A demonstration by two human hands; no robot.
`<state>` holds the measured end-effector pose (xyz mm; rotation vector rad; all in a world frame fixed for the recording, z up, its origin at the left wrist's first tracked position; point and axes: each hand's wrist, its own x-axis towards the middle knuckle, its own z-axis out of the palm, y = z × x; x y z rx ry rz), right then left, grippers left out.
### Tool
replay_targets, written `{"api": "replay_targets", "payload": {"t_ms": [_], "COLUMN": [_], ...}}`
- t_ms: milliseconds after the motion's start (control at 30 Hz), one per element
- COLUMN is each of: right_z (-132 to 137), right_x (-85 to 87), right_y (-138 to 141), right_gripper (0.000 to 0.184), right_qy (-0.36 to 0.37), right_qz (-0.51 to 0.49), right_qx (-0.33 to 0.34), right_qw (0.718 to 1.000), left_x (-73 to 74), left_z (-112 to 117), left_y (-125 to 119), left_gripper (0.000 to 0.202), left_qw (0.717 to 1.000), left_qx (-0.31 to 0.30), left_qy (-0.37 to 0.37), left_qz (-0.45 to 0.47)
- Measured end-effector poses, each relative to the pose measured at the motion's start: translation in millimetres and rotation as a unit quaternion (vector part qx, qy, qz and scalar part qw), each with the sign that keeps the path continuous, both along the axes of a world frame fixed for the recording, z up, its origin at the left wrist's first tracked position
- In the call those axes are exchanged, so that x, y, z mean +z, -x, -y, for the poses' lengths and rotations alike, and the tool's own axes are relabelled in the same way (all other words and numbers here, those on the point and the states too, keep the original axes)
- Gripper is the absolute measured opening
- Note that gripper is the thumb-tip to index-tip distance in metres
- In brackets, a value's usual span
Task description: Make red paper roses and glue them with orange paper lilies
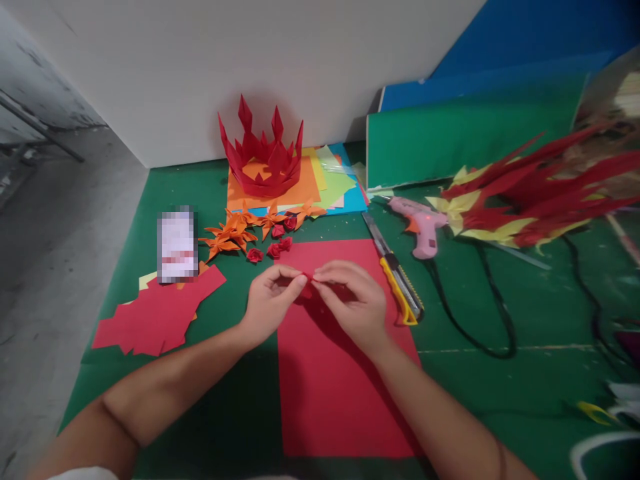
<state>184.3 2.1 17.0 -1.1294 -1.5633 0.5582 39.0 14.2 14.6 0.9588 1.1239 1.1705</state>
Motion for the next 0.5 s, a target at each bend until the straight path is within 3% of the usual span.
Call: {"api": "replay_targets", "payload": {"t_ms": [267, 500], "right_z": [-2.3, -4.0], "right_x": [-4.6, -6.8], "right_y": [-3.0, -3.8], "right_gripper": [0.018, 0.017], "right_qy": [-0.046, -0.050], "right_qz": [0.045, 0.048], "right_qx": [0.043, 0.039], "right_qw": [0.997, 0.997], "left_x": [1.4, -0.6], "left_z": [-2.0, -3.3], "left_y": [0.6, 0.4], "left_gripper": [0.033, 0.035], "left_qw": [0.998, 0.993], "left_qx": [0.017, 0.009], "left_qy": [0.048, 0.082], "left_qz": [0.044, 0.083]}}
